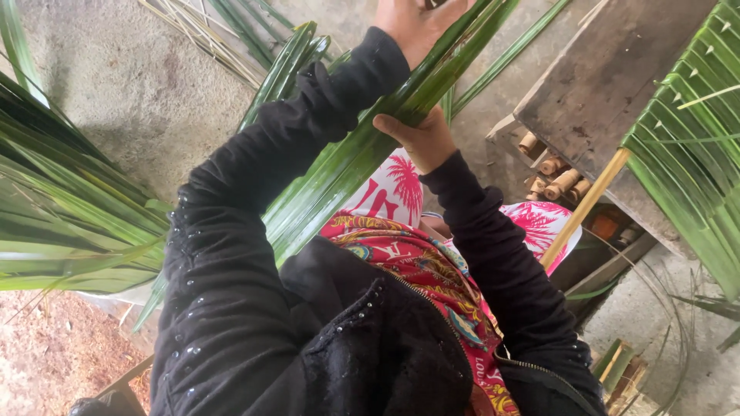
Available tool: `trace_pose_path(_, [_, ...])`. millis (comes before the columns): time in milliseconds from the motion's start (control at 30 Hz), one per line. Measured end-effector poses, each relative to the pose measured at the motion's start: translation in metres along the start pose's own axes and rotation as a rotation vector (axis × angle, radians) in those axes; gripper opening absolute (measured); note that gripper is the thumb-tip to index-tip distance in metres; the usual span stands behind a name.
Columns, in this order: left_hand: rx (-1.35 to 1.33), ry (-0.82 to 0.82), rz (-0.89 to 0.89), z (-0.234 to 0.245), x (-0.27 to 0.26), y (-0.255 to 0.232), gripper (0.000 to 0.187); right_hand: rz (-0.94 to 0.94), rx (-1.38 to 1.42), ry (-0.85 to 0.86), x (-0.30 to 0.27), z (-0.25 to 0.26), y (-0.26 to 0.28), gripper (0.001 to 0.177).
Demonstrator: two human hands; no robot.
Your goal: Weaving palm leaves onto a wooden frame to create a thatched panel
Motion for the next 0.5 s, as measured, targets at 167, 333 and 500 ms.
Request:
trace_pose_path(167, [-0.24,-0.013,0.019,-0.003,0.001,-0.017,0.016,-0.007,-0.051,-0.024,-0.001,0.006,0.001,0.01])
trace_pose_path(333, [-0.176,0.017,0.05,-0.008,0.001,-0.017,0.011,0.017,-0.072,-0.046,-0.004,0.009,0.002,0.01])
trace_pose_path(500, [-0.162,0.061,-0.018,-0.015,0.006,-0.024,0.013,0.047,-0.054,-0.072,-0.008,0.012,0.022,0.009])
Point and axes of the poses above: each hand's wrist, its own x-axis towards the middle knuckle, its own z-axis out of the back of the hand, y = z × x, the point moved 9 cm from there along x, towards the middle knuckle, and after that the axes turned 15 degrees about -x, right-handed, at the moved point
